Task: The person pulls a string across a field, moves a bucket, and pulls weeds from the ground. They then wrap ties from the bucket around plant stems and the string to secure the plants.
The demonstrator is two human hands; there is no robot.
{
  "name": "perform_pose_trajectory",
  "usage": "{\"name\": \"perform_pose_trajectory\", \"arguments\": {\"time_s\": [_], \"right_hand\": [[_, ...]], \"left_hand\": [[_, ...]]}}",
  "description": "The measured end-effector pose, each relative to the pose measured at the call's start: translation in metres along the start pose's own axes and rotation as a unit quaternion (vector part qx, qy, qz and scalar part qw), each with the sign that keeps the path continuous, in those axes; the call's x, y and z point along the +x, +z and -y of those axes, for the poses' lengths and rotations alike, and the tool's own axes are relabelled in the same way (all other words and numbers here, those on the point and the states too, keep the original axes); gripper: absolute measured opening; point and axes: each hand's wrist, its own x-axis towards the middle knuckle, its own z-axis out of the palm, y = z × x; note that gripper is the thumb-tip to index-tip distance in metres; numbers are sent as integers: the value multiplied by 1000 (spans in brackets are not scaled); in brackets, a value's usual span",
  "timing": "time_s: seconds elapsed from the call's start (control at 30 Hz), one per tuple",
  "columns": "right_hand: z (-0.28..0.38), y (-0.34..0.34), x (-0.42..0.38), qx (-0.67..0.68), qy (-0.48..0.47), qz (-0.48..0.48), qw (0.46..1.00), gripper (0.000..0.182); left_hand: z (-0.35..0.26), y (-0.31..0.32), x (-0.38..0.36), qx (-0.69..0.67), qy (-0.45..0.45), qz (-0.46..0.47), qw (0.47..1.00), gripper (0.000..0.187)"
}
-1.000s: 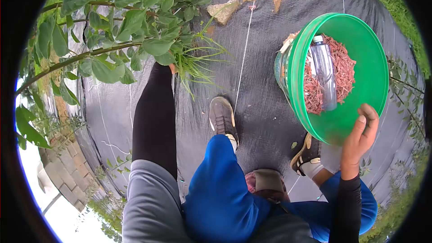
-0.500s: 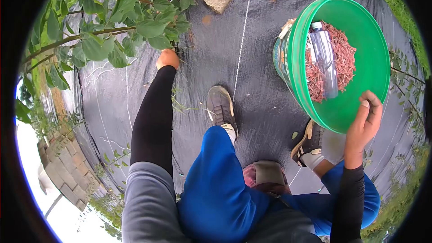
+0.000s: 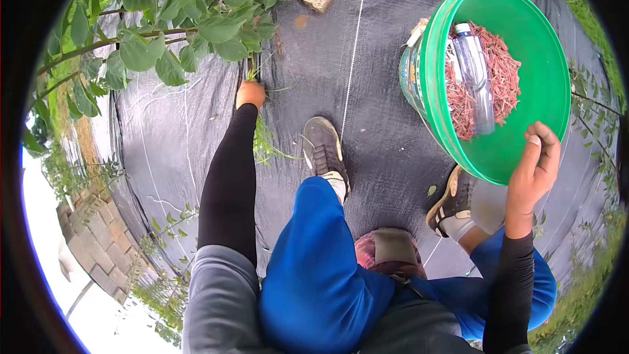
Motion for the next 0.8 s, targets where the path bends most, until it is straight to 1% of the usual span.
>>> {"name": "perform_pose_trajectory", "arguments": {"time_s": [0.03, 0.07, 0.13, 0.17, 0.2, 0.23, 0.27, 0.3, 0.33, 0.37, 0.4, 0.43, 0.47, 0.5, 0.53, 0.57, 0.6, 0.7, 0.73, 0.77, 0.8], "right_hand": [[0, 0, 0, 2, -2, 1, 1000, 17], [-1, 0, -1, 14, 5, -1, 1000, 17], [-2, 0, -2, 25, 14, 3, 1000, 17], [-2, 0, -1, 26, 19, 0, 999, 17], [-3, 0, -3, 27, 26, -4, 999, 18], [-3, -1, -4, 23, 28, -3, 999, 18], [-2, 0, -4, 25, 28, -4, 999, 18], [1, 0, -2, 30, 25, 1, 999, 18], [1, 1, 2, 34, 14, 0, 999, 18], [-1, 3, 3, 26, 1, 0, 1000, 18], [-4, -1, -2, 8, -1, 3, 1000, 18], [-4, -4, -5, 2, 7, 8, 1000, 18], [-1, -2, -6, 17, 20, 4, 1000, 18], [1, 2, -2, 37, 22, -9, 999, 18], [1, 4, 3, 41, 13, -12, 999, 18], [-1, 4, 3, 31, 2, -8, 999, 17], [-3, 1, -1, 17, -4, -3, 1000, 17], [-4, 1, 0, -7, -22, -12, 1000, 16], [-4, 0, 1, -24, -35, -15, 999, 16], [-2, 0, 1, -13, -41, -20, 999, 16], [1, -1, 1, -11, -24, -13, 1000, 17]], "left_hand": [[13, 53, 8, 0, -3, 0, 1000, 22], [26, 107, 14, -174, -49, 23, 983, 21], [22, 22, -20, -49, 71, 39, 995, 13], [36, 28, -25, -285, 15, 7, 958, 12], [48, 39, -26, -285, 16, 11, 958, 12], [55, 46, -24, -328, -109, -2, 938, 12], [56, 56, -28, -227, -75, 73, 968, 17], [55, 62, -34, -125, -26, 139, 982, 24], [52, 64, -39, -115, -2, 116, 987, 27], [51, 64, -35, -161, -42, 74, 983, 29], [35, 1, -40, -208, -78, 28, 975, 31], [26, -31, -45, -358, -283, -48, 888, 27], [34, 1, -56, -248, -191, 30, 949, 26], [40, -1, -61, -133, -97, 95, 982, 26], [45, -4, -57, -136, -103, 86, 982, 26], [48, -6, -58, -180, -197, 47, 962, 26], [47, -25, -61, -229, -286, -5, 931, 26], [71, 117, -61, -95, -290, 113, 946, 29], [58, 60, -80, -165, -284, 109, 938, 30], [44, -6, -100, -234, -278, 106, 926, 31], [34, -5, -108, -321, -337, 36, 885, 30]]}}
